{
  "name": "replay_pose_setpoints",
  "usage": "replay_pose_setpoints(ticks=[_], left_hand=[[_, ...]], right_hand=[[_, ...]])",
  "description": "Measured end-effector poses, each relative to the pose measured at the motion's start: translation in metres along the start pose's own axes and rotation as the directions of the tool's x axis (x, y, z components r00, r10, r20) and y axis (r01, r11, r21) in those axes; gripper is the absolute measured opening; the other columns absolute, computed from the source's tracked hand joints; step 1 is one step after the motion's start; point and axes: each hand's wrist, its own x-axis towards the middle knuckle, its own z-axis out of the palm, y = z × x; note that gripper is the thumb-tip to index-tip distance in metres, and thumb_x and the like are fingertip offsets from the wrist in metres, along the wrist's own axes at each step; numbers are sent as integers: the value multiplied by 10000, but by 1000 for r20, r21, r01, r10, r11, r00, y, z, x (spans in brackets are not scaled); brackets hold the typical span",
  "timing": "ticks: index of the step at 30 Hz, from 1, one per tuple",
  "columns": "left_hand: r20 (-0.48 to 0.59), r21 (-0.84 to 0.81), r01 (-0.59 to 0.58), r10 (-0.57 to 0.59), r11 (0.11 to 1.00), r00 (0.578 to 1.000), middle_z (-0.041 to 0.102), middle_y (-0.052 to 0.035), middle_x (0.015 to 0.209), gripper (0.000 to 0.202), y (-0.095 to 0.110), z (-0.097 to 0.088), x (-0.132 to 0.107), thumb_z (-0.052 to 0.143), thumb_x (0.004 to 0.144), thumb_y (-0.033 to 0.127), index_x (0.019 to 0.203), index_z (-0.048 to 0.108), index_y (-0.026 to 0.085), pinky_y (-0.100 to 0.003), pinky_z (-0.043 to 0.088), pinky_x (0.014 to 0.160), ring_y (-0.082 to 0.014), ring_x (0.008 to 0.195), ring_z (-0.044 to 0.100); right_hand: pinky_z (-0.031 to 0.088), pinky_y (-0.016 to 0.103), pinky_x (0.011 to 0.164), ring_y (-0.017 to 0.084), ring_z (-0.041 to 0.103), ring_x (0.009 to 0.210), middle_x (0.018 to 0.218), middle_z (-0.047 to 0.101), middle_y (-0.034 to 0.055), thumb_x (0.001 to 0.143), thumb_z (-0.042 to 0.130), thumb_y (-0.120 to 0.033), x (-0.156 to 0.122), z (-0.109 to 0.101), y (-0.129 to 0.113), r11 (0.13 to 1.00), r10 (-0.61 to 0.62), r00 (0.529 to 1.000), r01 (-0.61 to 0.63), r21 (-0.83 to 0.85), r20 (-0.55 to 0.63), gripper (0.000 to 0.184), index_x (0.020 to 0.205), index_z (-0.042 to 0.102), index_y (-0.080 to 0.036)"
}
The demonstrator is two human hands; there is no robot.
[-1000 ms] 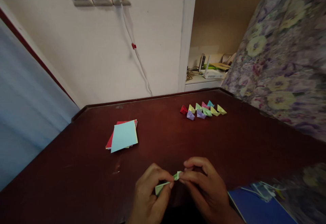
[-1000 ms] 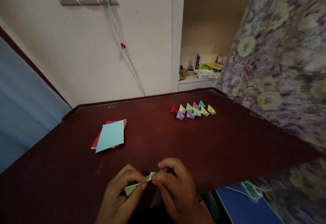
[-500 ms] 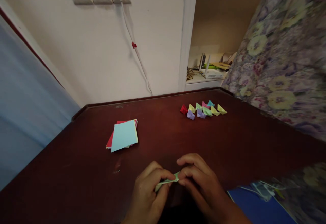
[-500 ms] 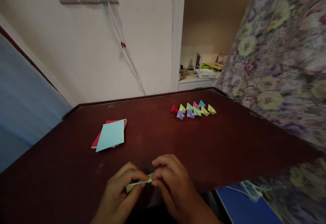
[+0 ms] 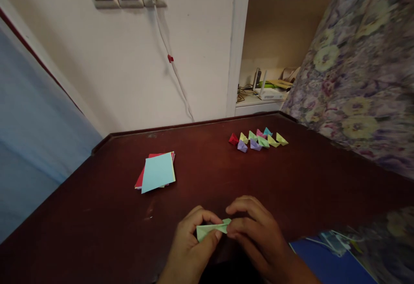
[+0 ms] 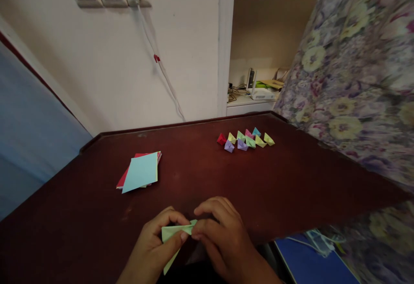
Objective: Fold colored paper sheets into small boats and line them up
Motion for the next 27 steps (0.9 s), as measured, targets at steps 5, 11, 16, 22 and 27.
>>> replay_pose_setpoints(ticks=[5,11,16,22,27], left_hand=[[35,18,-10,9,1000,999,631,-20,772,49,1,3,-3,694,777,244,782,738,221,-276,417,643,-202,714,571],[116,-405,179,-144,897,983,569,32,780,262,-12,5,-2,796,744,293,967,671,235,-236,403,584,-137,639,495],[159,-584,251,-194,772,968,591,31,827,390,-22,5,0,847,718,316,1033,628,249,-236,413,606,-130,666,529],[199,-532,261,-181,805,963,520,63,733,352,-23,8,-2,846,734,330,996,633,231,-218,359,540,-98,593,445],[129,-493,222,-182,841,975,543,51,768,328,-21,6,-1,828,748,319,1009,645,237,-221,382,576,-114,641,473]], right_hand=[[467,276,701,162,591,764,825,613,-10,955,580,-213,-1,8,-6,851,390,920,-375,368,35,104,860,604,-246],[460,272,756,175,559,844,922,615,-1,934,626,-377,-5,22,-1,574,620,783,-499,649,54,143,1019,593,-269],[465,312,781,193,578,845,1007,646,33,953,537,-492,-2,22,0,527,601,794,-482,700,94,284,1077,613,-248],[463,303,721,199,564,803,836,598,8,883,624,-343,3,25,-12,690,580,813,-523,501,48,122,877,609,-222],[485,294,842,190,608,963,1022,610,12,906,612,-194,0,24,-9,886,364,918,-289,362,-159,134,1003,640,-282]])
